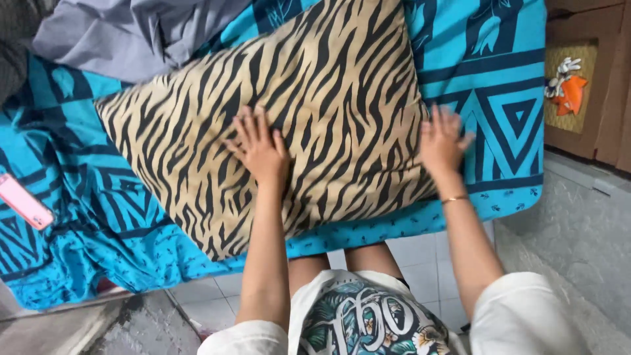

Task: The recorder replaces a pillowcase on a pillow.

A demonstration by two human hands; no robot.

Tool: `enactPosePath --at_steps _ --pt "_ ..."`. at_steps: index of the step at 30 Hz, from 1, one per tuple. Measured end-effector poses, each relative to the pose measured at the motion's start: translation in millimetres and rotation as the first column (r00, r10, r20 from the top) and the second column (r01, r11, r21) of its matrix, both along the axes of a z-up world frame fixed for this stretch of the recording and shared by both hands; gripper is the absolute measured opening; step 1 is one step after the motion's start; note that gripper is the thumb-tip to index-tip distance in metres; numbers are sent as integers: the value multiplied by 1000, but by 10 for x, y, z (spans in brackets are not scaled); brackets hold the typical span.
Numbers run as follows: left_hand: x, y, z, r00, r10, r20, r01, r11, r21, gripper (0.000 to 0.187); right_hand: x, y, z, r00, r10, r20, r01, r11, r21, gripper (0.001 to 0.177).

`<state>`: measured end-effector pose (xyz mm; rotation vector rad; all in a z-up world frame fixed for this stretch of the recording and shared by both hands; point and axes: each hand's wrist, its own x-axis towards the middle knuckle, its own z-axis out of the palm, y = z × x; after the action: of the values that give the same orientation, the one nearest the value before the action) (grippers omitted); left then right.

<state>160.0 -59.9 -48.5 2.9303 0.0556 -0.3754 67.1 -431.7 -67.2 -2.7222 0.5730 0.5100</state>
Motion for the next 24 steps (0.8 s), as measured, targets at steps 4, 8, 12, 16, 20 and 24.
enactPosePath --at_steps 4,8,12,16,20,24 --pt "-158 -32 64 976 205 72 -208 977 34 61 -518 -189 -33 969 -221 112 219 975 29 55" --pt "-656 -544 -17 988 -145 44 125 941 313 64 -504 678 318 856 -155 493 127 988 91 59" --pt "-1179 -899 -64 958 -284 47 287 952 -106 57 -478 1392 319 909 90 407 -116 993 38 59" --pt "-1362 -340 -233 878 -447 170 451 892 14 63 -643 1219 245 939 266 218 -276 961 17 63" --pt "-1352 921 -390 951 -271 -147 265 962 -62 70 -1023 527 -49 967 160 199 -137 983 -126 73" --pt "-1551 1719 -221 992 127 -19 -125 989 85 58 -1329 52 -335 981 -114 155 117 993 -12 71"
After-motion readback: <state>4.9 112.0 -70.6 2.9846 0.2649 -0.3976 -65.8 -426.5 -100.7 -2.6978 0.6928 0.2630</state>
